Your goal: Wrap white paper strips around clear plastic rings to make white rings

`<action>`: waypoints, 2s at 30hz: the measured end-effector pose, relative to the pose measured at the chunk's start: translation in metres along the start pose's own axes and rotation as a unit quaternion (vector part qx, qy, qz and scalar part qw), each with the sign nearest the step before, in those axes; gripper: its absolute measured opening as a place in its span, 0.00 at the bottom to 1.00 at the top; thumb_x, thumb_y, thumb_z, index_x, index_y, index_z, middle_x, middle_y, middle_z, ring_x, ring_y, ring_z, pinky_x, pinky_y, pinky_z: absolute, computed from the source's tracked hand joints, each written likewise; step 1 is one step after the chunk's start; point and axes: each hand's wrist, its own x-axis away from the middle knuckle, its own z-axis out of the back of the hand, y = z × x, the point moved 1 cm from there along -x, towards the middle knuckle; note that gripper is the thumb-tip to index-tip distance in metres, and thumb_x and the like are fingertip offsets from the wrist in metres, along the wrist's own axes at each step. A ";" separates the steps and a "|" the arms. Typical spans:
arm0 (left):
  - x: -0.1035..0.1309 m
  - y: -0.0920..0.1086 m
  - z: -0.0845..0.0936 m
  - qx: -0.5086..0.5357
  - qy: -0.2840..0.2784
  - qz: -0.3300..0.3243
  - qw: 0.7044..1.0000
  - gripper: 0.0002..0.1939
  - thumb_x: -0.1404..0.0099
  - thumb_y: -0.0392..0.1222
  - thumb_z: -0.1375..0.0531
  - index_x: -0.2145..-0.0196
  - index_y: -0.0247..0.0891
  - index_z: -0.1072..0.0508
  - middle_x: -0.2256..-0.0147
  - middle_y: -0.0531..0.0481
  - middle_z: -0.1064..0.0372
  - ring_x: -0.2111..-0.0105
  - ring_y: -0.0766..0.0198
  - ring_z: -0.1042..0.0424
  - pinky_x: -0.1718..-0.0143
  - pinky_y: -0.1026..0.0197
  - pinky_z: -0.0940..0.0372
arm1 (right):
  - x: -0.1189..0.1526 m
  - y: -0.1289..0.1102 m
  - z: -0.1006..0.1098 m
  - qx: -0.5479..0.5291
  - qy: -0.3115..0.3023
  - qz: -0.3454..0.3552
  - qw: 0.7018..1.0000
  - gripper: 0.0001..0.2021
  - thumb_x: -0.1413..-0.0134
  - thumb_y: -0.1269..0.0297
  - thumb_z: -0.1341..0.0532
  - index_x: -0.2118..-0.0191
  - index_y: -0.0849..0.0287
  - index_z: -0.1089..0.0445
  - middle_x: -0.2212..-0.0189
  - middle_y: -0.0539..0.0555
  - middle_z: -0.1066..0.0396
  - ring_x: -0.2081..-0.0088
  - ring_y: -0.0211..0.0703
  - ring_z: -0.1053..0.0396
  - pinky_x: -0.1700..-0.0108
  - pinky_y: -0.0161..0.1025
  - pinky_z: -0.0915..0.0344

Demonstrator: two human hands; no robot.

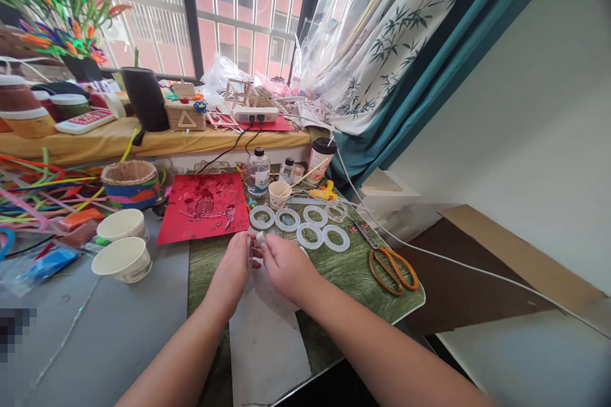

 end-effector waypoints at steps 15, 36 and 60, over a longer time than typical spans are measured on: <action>0.010 0.006 -0.001 -0.001 -0.011 0.011 1.000 0.16 0.32 0.53 0.47 0.59 0.42 0.25 0.64 0.49 0.28 0.64 0.57 0.29 0.61 0.59 0.35 | -0.002 -0.009 0.001 -0.152 0.000 -0.028 0.988 0.10 0.32 0.69 0.48 0.67 0.57 0.37 0.72 0.51 0.29 0.72 0.38 0.35 0.73 0.34 0.50; 0.008 0.009 -0.004 0.062 -0.014 0.030 0.998 0.13 0.37 0.53 0.43 0.64 0.44 0.25 0.66 0.49 0.27 0.64 0.57 0.28 0.63 0.60 0.33 | 0.014 -0.011 0.002 0.085 -0.061 0.064 0.992 0.08 0.36 0.70 0.46 0.56 0.61 0.30 0.63 0.59 0.21 0.67 0.46 0.26 0.70 0.40 0.48; 0.009 0.006 -0.003 0.312 -0.080 0.061 0.945 0.16 0.39 0.51 0.39 0.59 0.37 0.24 0.59 0.44 0.24 0.59 0.55 0.24 0.59 0.56 0.29 | 0.026 -0.003 -0.007 -0.447 0.033 -0.085 0.890 0.13 0.35 0.54 0.41 0.59 0.59 0.28 0.77 0.45 0.37 0.75 0.36 0.40 0.71 0.34 0.43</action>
